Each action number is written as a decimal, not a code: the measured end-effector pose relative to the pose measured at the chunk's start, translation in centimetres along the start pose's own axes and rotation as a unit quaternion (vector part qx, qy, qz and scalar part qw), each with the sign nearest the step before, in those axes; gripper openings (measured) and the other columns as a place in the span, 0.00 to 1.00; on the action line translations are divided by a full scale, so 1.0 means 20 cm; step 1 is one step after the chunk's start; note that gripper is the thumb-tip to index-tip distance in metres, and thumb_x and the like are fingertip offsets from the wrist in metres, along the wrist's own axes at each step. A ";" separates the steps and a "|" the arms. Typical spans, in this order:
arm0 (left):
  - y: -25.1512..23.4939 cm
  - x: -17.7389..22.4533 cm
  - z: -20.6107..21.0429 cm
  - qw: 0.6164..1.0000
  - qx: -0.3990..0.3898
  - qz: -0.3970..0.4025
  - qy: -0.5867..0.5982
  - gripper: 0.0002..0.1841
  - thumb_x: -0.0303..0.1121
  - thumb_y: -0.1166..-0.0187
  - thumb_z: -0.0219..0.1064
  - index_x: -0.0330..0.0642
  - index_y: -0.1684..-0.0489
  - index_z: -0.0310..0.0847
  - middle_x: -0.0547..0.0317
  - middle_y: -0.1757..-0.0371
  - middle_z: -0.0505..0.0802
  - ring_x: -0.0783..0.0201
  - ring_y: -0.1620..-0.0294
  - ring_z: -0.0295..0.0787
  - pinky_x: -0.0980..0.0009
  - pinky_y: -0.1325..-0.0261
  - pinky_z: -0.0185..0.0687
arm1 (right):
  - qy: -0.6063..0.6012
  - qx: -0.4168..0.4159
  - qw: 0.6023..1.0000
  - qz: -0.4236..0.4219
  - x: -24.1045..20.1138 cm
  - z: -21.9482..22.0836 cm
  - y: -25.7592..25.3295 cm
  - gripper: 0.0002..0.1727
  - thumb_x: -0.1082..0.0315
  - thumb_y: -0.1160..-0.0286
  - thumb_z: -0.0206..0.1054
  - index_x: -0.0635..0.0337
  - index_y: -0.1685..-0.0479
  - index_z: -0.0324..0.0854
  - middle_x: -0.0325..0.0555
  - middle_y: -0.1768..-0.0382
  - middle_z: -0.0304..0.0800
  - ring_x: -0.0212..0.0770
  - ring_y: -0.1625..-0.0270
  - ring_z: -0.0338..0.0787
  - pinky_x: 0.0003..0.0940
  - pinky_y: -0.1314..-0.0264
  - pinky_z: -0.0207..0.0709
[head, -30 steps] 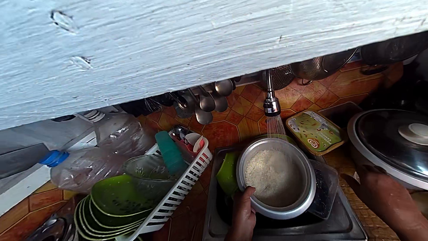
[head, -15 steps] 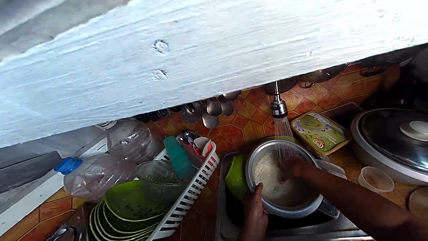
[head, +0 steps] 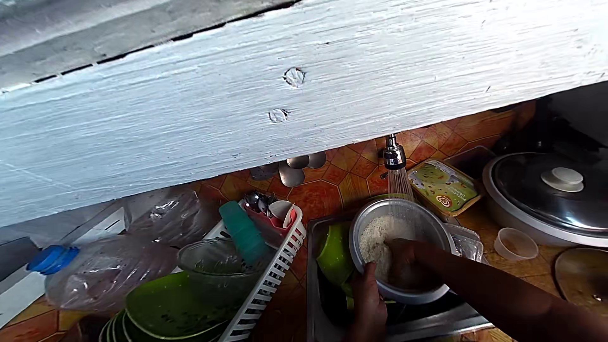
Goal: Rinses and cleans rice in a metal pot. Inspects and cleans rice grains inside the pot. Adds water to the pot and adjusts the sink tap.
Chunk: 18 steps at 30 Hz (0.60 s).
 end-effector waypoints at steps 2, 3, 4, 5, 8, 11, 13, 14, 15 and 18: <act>0.00 0.01 0.00 1.000 -0.002 0.000 -0.004 0.18 0.28 0.15 0.64 0.32 0.29 0.74 0.35 0.40 0.87 0.45 0.44 0.88 0.49 0.44 0.86 | -0.044 -0.006 0.999 -0.003 0.00 0.01 -0.01 0.59 0.64 0.47 0.89 0.69 0.11 0.56 0.72 0.21 0.71 0.66 0.17 0.71 0.65 0.17 0.62; -0.01 0.01 0.00 1.000 -0.006 0.000 -0.006 0.18 0.28 0.15 0.64 0.32 0.30 0.74 0.36 0.41 0.88 0.46 0.44 0.88 0.49 0.44 0.86 | -0.075 -0.002 0.997 -0.001 0.02 0.01 -0.02 0.53 0.67 0.46 0.87 0.69 0.14 0.62 0.70 0.24 0.76 0.63 0.20 0.75 0.64 0.19 0.65; -0.01 0.01 0.00 1.000 -0.011 -0.001 -0.008 0.18 0.29 0.15 0.65 0.32 0.30 0.74 0.36 0.42 0.88 0.46 0.44 0.89 0.50 0.45 0.87 | -0.104 0.008 0.995 0.004 0.04 0.00 -0.03 0.48 0.69 0.46 0.86 0.69 0.18 0.68 0.68 0.29 0.81 0.62 0.25 0.80 0.62 0.22 0.69; -0.02 0.01 -0.01 1.000 -0.016 -0.003 -0.009 0.19 0.29 0.15 0.65 0.32 0.29 0.74 0.36 0.42 0.88 0.47 0.45 0.89 0.50 0.45 0.87 | -0.124 0.030 0.992 0.004 0.05 -0.01 -0.03 0.41 0.71 0.44 0.84 0.71 0.24 0.73 0.67 0.36 0.85 0.60 0.31 0.83 0.61 0.26 0.72; -0.02 0.00 -0.03 1.000 -0.019 -0.006 -0.007 0.19 0.28 0.15 0.64 0.32 0.28 0.72 0.36 0.43 0.88 0.47 0.47 0.89 0.51 0.48 0.87 | -0.073 0.109 0.991 0.002 0.05 -0.09 0.02 0.25 0.64 0.22 0.71 0.77 0.34 0.78 0.72 0.37 0.84 0.64 0.30 0.83 0.62 0.24 0.70; -0.03 -0.01 -0.05 1.000 -0.019 -0.009 -0.004 0.18 0.27 0.15 0.64 0.32 0.29 0.72 0.35 0.43 0.88 0.47 0.48 0.90 0.51 0.49 0.88 | 0.040 0.152 0.987 0.027 0.02 -0.14 0.10 0.29 0.52 0.08 0.56 0.75 0.32 0.76 0.73 0.34 0.82 0.67 0.26 0.81 0.63 0.23 0.69; -0.04 -0.01 -0.05 1.000 -0.017 -0.014 -0.009 0.19 0.26 0.16 0.64 0.32 0.29 0.72 0.35 0.43 0.87 0.46 0.47 0.89 0.50 0.48 0.88 | 0.120 0.156 0.979 0.044 0.03 -0.13 0.11 0.29 0.50 0.08 0.53 0.73 0.34 0.78 0.72 0.34 0.83 0.69 0.26 0.81 0.65 0.25 0.72; -0.04 -0.01 -0.05 1.000 -0.015 -0.015 -0.013 0.19 0.26 0.16 0.64 0.32 0.29 0.72 0.35 0.43 0.87 0.45 0.47 0.89 0.49 0.48 0.88 | 0.152 0.153 0.975 0.045 0.02 -0.12 0.11 0.30 0.51 0.08 0.54 0.74 0.33 0.78 0.74 0.32 0.81 0.71 0.25 0.79 0.67 0.24 0.70; -0.04 -0.01 -0.05 1.000 -0.013 -0.015 -0.016 0.19 0.26 0.16 0.64 0.32 0.28 0.72 0.34 0.42 0.87 0.45 0.46 0.89 0.49 0.47 0.87 | 0.172 0.148 0.973 0.037 0.00 -0.12 0.11 0.32 0.50 0.09 0.56 0.76 0.31 0.76 0.77 0.28 0.76 0.74 0.21 0.74 0.68 0.21 0.66; -0.04 -0.01 -0.04 1.000 -0.014 -0.012 -0.019 0.19 0.25 0.16 0.63 0.31 0.29 0.72 0.35 0.42 0.87 0.46 0.47 0.89 0.50 0.47 0.87 | 0.238 0.149 0.957 -0.079 -0.11 -0.09 0.06 0.22 0.64 0.14 0.62 0.74 0.31 0.79 0.72 0.22 0.73 0.71 0.16 0.67 0.65 0.16 0.62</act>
Point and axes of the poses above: each hand's wrist, its own y-axis away from the middle knuckle, its own z-axis out of the palm, x = y × z, the point moved 4 cm from there along -y, towards the middle knuckle
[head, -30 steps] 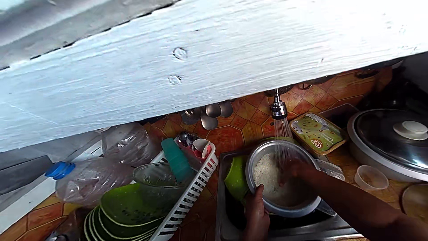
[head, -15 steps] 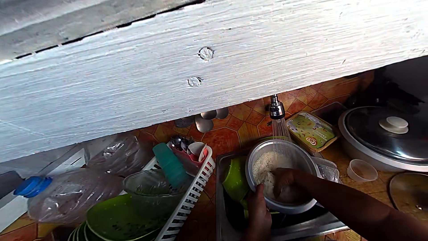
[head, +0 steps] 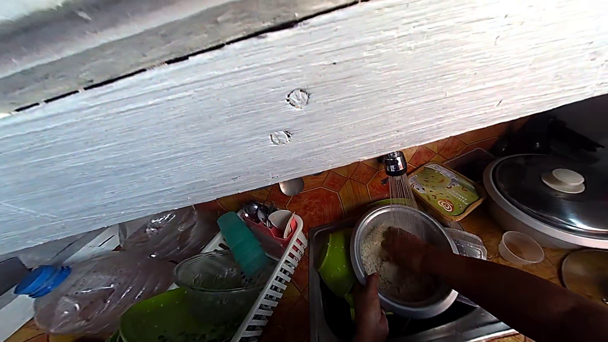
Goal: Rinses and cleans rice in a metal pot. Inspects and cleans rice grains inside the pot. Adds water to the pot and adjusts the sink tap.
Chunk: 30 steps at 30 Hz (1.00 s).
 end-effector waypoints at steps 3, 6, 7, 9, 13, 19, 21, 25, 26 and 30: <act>0.01 0.00 0.00 1.000 0.000 0.001 0.000 0.17 0.25 0.15 0.62 0.31 0.30 0.73 0.35 0.44 0.88 0.47 0.48 0.89 0.51 0.48 0.87 | 0.067 0.005 0.985 -0.160 -0.12 -0.03 -0.11 0.21 0.79 0.19 0.58 0.71 0.28 0.78 0.68 0.20 0.73 0.66 0.13 0.67 0.60 0.12 0.57; 0.00 0.00 0.00 1.000 0.000 0.000 -0.001 0.16 0.24 0.16 0.62 0.31 0.32 0.73 0.36 0.47 0.88 0.48 0.52 0.89 0.53 0.51 0.88 | 0.116 -0.031 0.979 -0.162 -0.13 -0.07 -0.22 0.18 0.77 0.18 0.59 0.71 0.32 0.80 0.68 0.29 0.81 0.68 0.21 0.75 0.64 0.18 0.65; 0.00 -0.01 -0.01 1.000 0.003 -0.001 -0.001 0.16 0.23 0.17 0.62 0.31 0.33 0.74 0.36 0.47 0.88 0.48 0.52 0.90 0.53 0.52 0.88 | 0.118 -0.042 0.983 -0.138 -0.09 -0.07 -0.24 0.17 0.76 0.18 0.58 0.71 0.34 0.81 0.67 0.31 0.82 0.69 0.24 0.78 0.67 0.22 0.69; 0.01 0.00 -0.01 1.000 0.005 0.001 -0.001 0.17 0.22 0.18 0.62 0.31 0.32 0.73 0.36 0.46 0.88 0.47 0.51 0.90 0.51 0.50 0.88 | 0.087 -0.032 0.992 -0.084 0.03 -0.07 -0.25 0.17 0.75 0.16 0.56 0.70 0.35 0.82 0.68 0.32 0.83 0.69 0.25 0.80 0.70 0.26 0.71; 0.00 -0.03 -0.01 1.000 0.006 0.013 0.005 0.19 0.21 0.20 0.63 0.29 0.31 0.73 0.35 0.45 0.88 0.47 0.49 0.89 0.51 0.48 0.88 | -0.019 0.011 0.999 0.032 0.31 0.03 -0.15 0.23 0.62 0.12 0.58 0.74 0.32 0.79 0.73 0.31 0.81 0.72 0.25 0.78 0.72 0.23 0.66; 0.01 -0.03 0.00 1.000 0.018 0.013 0.018 0.18 0.20 0.19 0.62 0.29 0.31 0.73 0.34 0.43 0.88 0.46 0.47 0.89 0.51 0.46 0.87 | -0.136 -0.114 0.975 0.133 0.31 0.11 0.05 0.47 0.33 0.24 0.65 0.71 0.24 0.75 0.73 0.26 0.79 0.71 0.19 0.74 0.72 0.18 0.61; 0.01 -0.02 0.01 1.000 0.018 0.013 0.014 0.18 0.21 0.18 0.62 0.29 0.31 0.74 0.34 0.44 0.88 0.46 0.47 0.89 0.51 0.46 0.87 | -0.178 -0.140 0.966 0.122 0.28 0.16 0.03 0.51 0.39 0.31 0.77 0.71 0.17 0.67 0.73 0.24 0.75 0.69 0.18 0.72 0.70 0.16 0.60; 0.01 -0.01 0.01 1.000 0.020 0.017 0.011 0.17 0.21 0.18 0.62 0.28 0.32 0.74 0.34 0.44 0.88 0.47 0.48 0.89 0.52 0.46 0.87 | -0.295 -0.132 0.940 0.109 0.19 0.18 0.02 0.56 0.55 0.35 0.84 0.71 0.10 0.53 0.72 0.18 0.69 0.65 0.14 0.68 0.63 0.13 0.59; 0.02 -0.01 0.01 1.000 0.019 0.017 0.009 0.18 0.21 0.18 0.62 0.28 0.31 0.73 0.34 0.44 0.88 0.47 0.48 0.89 0.53 0.46 0.87 | -0.347 -0.118 0.924 0.107 0.17 0.19 0.02 0.54 0.62 0.37 0.85 0.69 0.11 0.55 0.70 0.20 0.70 0.63 0.16 0.71 0.60 0.14 0.61; 0.01 -0.01 0.00 1.000 0.016 0.015 0.001 0.18 0.21 0.19 0.63 0.29 0.32 0.74 0.34 0.45 0.88 0.47 0.48 0.89 0.52 0.46 0.87 | -0.493 -0.063 0.855 0.148 0.16 0.22 0.03 0.37 0.77 0.42 0.80 0.67 0.26 0.72 0.61 0.38 0.86 0.52 0.37 0.87 0.52 0.32 0.79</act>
Point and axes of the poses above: each hand's wrist, its own y-axis away from the middle knuckle, its own z-axis out of the palm, x = y × z, the point moved 4 cm from there along -y, towards the middle knuckle
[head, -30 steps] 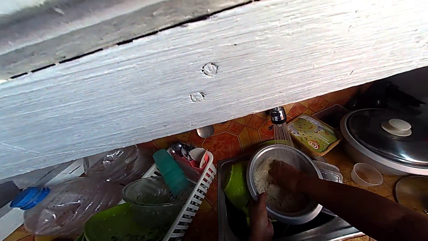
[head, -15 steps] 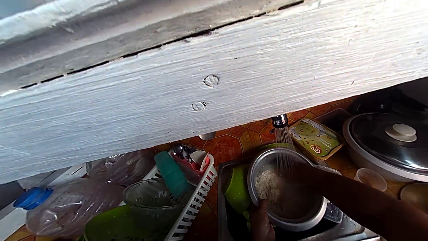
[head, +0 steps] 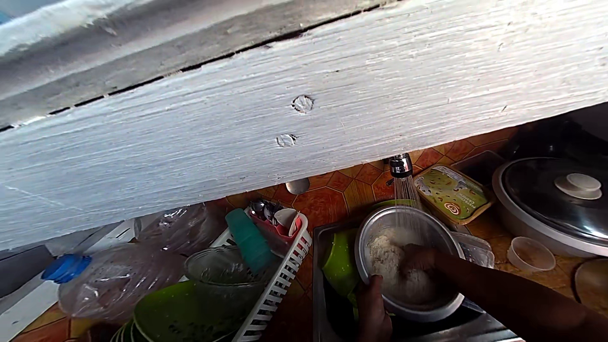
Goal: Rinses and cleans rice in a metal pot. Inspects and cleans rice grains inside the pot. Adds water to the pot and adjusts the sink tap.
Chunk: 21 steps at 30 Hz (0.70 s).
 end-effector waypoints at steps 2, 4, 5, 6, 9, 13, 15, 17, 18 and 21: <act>-0.01 0.00 -0.01 1.000 0.000 -0.003 -0.002 0.18 0.21 0.19 0.63 0.29 0.32 0.74 0.34 0.44 0.88 0.47 0.47 0.88 0.52 0.46 0.86 | 0.022 0.045 0.999 -0.015 -0.05 -0.03 0.02 0.23 0.75 0.35 0.76 0.70 0.39 0.79 0.59 0.47 0.88 0.50 0.45 0.87 0.50 0.38 0.80; -0.01 -0.01 -0.01 1.000 0.003 -0.005 -0.003 0.18 0.21 0.19 0.63 0.29 0.31 0.73 0.34 0.44 0.87 0.47 0.47 0.88 0.51 0.46 0.86 | 0.130 0.077 0.988 -0.029 -0.14 -0.09 0.04 0.24 0.66 0.24 0.72 0.74 0.33 0.78 0.68 0.37 0.85 0.60 0.31 0.84 0.58 0.25 0.73; -0.01 -0.01 -0.02 1.000 0.004 -0.006 -0.004 0.18 0.21 0.19 0.63 0.29 0.31 0.73 0.34 0.44 0.87 0.46 0.46 0.88 0.51 0.45 0.86 | 0.176 0.087 0.980 -0.033 -0.18 -0.10 0.05 0.26 0.61 0.16 0.66 0.75 0.30 0.76 0.72 0.32 0.82 0.64 0.26 0.80 0.60 0.21 0.68; -0.01 -0.01 -0.02 1.000 0.004 -0.006 -0.004 0.19 0.21 0.20 0.64 0.29 0.31 0.74 0.34 0.44 0.87 0.46 0.46 0.88 0.50 0.45 0.86 | 0.212 0.100 0.971 -0.040 -0.21 -0.11 0.07 0.27 0.57 0.11 0.61 0.75 0.29 0.75 0.73 0.31 0.80 0.65 0.24 0.79 0.60 0.20 0.67; -0.02 -0.01 -0.01 1.000 -0.001 -0.006 -0.004 0.18 0.21 0.20 0.64 0.29 0.32 0.74 0.35 0.45 0.88 0.46 0.48 0.88 0.51 0.46 0.86 | 0.326 0.124 0.935 -0.058 -0.25 -0.12 0.08 0.29 0.50 0.06 0.51 0.71 0.34 0.78 0.71 0.37 0.84 0.66 0.28 0.82 0.62 0.25 0.71; -0.02 0.00 -0.01 1.000 0.001 -0.009 -0.013 0.16 0.22 0.19 0.63 0.29 0.34 0.75 0.35 0.45 0.88 0.47 0.48 0.88 0.51 0.46 0.87 | 0.395 0.057 0.909 -0.123 -0.29 -0.03 0.03 0.33 0.49 0.19 0.69 0.67 0.25 0.75 0.72 0.19 0.69 0.73 0.14 0.63 0.72 0.17 0.59; -0.02 0.00 -0.01 1.000 0.002 -0.010 -0.010 0.16 0.21 0.19 0.63 0.28 0.35 0.75 0.35 0.46 0.88 0.47 0.48 0.88 0.51 0.47 0.86 | 0.429 0.008 0.884 -0.185 -0.32 0.10 0.03 0.40 0.58 0.36 0.83 0.53 0.19 0.76 0.63 0.10 0.58 0.72 0.08 0.50 0.80 0.16 0.50; -0.01 0.00 -0.01 1.000 0.004 -0.001 -0.012 0.14 0.21 0.19 0.63 0.28 0.38 0.76 0.37 0.49 0.88 0.49 0.51 0.88 0.53 0.48 0.86 | 0.510 -0.039 0.839 -0.185 -0.34 0.21 0.02 0.41 0.58 0.36 0.83 0.50 0.17 0.75 0.61 0.07 0.51 0.74 0.06 0.45 0.86 0.19 0.45; -0.01 0.00 -0.01 1.000 0.006 0.005 -0.012 0.14 0.21 0.20 0.63 0.28 0.39 0.76 0.37 0.50 0.88 0.50 0.51 0.88 0.53 0.49 0.86 | 0.546 -0.053 0.818 -0.174 -0.34 0.25 0.01 0.38 0.59 0.31 0.78 0.52 0.17 0.74 0.63 0.07 0.49 0.77 0.07 0.44 0.91 0.23 0.44; -0.01 -0.01 -0.01 1.000 0.010 0.016 -0.008 0.13 0.20 0.21 0.63 0.28 0.40 0.76 0.38 0.51 0.88 0.50 0.53 0.87 0.54 0.50 0.86 | 0.570 -0.041 0.811 -0.126 -0.30 0.28 -0.05 0.38 0.58 0.35 0.80 0.50 0.19 0.77 0.64 0.07 0.49 0.85 0.10 0.44 0.99 0.31 0.40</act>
Point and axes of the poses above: each hand's wrist, its own y-axis away from the middle knuckle, its own z-axis out of the palm, x = y × z, the point moved 4 cm from there along -y, towards the middle knuckle
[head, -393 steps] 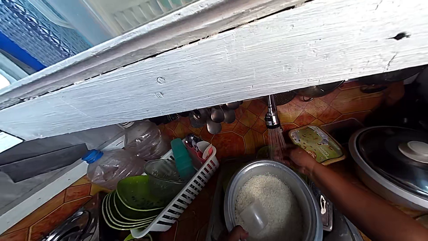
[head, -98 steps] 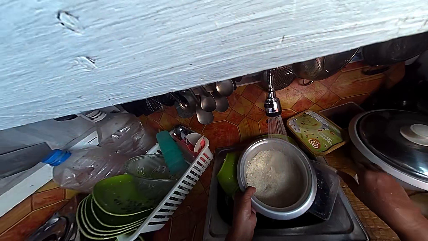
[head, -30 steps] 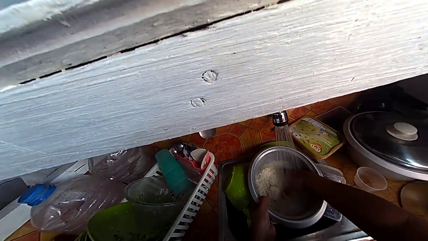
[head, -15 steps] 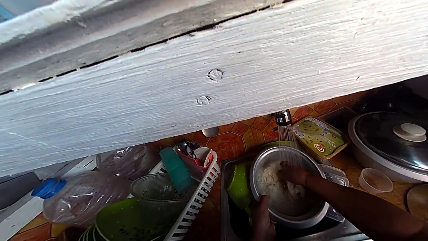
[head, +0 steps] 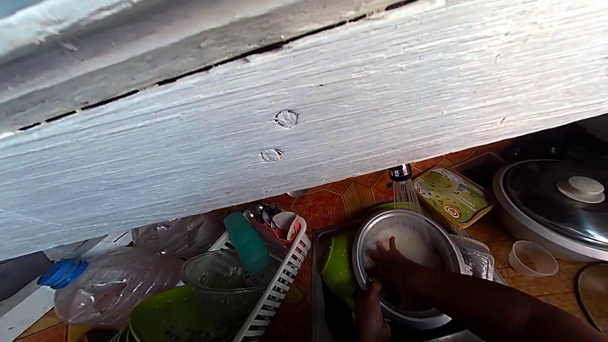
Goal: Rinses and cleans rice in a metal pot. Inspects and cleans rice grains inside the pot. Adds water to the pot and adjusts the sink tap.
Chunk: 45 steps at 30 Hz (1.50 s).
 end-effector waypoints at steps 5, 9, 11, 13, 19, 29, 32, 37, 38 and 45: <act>-0.01 0.00 -0.01 1.000 0.005 0.007 0.001 0.13 0.20 0.21 0.64 0.27 0.40 0.78 0.37 0.50 0.89 0.49 0.51 0.89 0.53 0.48 0.87 | -0.087 0.037 0.990 0.106 0.13 0.02 -0.03 0.37 0.61 0.41 0.84 0.49 0.24 0.80 0.65 0.12 0.61 0.84 0.15 0.55 0.93 0.34 0.58; -0.02 0.00 -0.02 1.000 0.003 0.004 0.000 0.13 0.20 0.21 0.65 0.27 0.41 0.78 0.37 0.50 0.89 0.50 0.52 0.89 0.54 0.48 0.87 | -0.117 0.039 0.975 0.183 0.25 0.00 0.03 0.34 0.60 0.25 0.72 0.69 0.22 0.73 0.74 0.16 0.64 0.80 0.18 0.66 0.82 0.29 0.66; -0.01 0.00 -0.02 1.000 0.006 0.002 -0.006 0.14 0.21 0.21 0.65 0.27 0.40 0.77 0.36 0.49 0.89 0.49 0.51 0.88 0.54 0.47 0.86 | -0.114 0.019 0.972 0.204 0.29 0.01 0.07 0.31 0.64 0.16 0.63 0.75 0.18 0.66 0.78 0.19 0.65 0.78 0.18 0.68 0.77 0.25 0.65; -0.01 0.01 -0.02 1.000 0.004 -0.002 -0.010 0.15 0.21 0.20 0.65 0.27 0.37 0.76 0.36 0.48 0.88 0.48 0.49 0.88 0.53 0.45 0.86 | -0.127 0.016 0.971 0.200 0.33 0.01 0.11 0.28 0.65 0.13 0.58 0.75 0.20 0.67 0.77 0.22 0.70 0.74 0.19 0.72 0.72 0.23 0.67; -0.01 0.01 -0.02 1.000 -0.001 -0.013 -0.016 0.16 0.22 0.19 0.64 0.26 0.36 0.76 0.34 0.47 0.88 0.47 0.48 0.89 0.51 0.45 0.86 | -0.209 0.071 0.962 0.163 0.42 0.02 0.22 0.27 0.56 0.08 0.55 0.73 0.27 0.75 0.73 0.28 0.80 0.69 0.21 0.77 0.66 0.20 0.67; -0.02 0.02 -0.02 1.000 -0.011 -0.019 -0.015 0.16 0.23 0.19 0.64 0.27 0.35 0.75 0.35 0.46 0.88 0.47 0.48 0.89 0.52 0.45 0.86 | -0.245 0.149 0.947 0.147 0.35 -0.08 0.01 0.30 0.56 0.15 0.64 0.67 0.21 0.72 0.69 0.21 0.73 0.66 0.16 0.71 0.64 0.16 0.64; -0.02 0.03 -0.01 1.000 -0.016 -0.011 -0.018 0.17 0.28 0.15 0.64 0.28 0.33 0.75 0.35 0.45 0.88 0.48 0.47 0.89 0.52 0.44 0.86 | -0.290 0.134 0.942 0.104 0.26 -0.10 -0.12 0.25 0.57 0.08 0.52 0.69 0.31 0.80 0.66 0.28 0.82 0.62 0.21 0.78 0.62 0.20 0.67; -0.05 0.03 -0.02 0.999 -0.046 0.013 0.009 0.28 0.51 0.06 0.48 0.34 0.28 0.77 0.39 0.35 0.89 0.48 0.35 0.88 0.48 0.33 0.84 | -0.203 0.026 0.978 0.037 0.02 -0.08 -0.13 0.20 0.60 0.18 0.61 0.74 0.49 0.84 0.71 0.42 0.87 0.69 0.34 0.85 0.72 0.35 0.74; -0.05 0.03 -0.02 0.999 -0.045 0.020 0.007 0.29 0.52 0.06 0.45 0.34 0.28 0.77 0.39 0.35 0.89 0.49 0.34 0.87 0.49 0.32 0.83 | -0.171 0.003 0.985 0.012 -0.01 -0.06 -0.12 0.18 0.62 0.20 0.63 0.74 0.51 0.83 0.71 0.44 0.87 0.70 0.35 0.85 0.74 0.37 0.73; -0.05 0.03 -0.02 0.999 -0.026 0.024 0.019 0.28 0.50 0.06 0.49 0.32 0.31 0.78 0.39 0.36 0.89 0.52 0.35 0.87 0.52 0.31 0.83 | 0.030 -0.094 0.987 -0.127 -0.05 0.13 0.05 0.14 0.67 0.23 0.68 0.68 0.46 0.86 0.65 0.40 0.88 0.67 0.30 0.82 0.70 0.16 0.57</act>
Point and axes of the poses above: each hand's wrist, its own y-axis away from the middle knuckle, its own z-axis out of the palm, x = y × z, the point moved 4 cm from there along -y, towards the middle knuckle
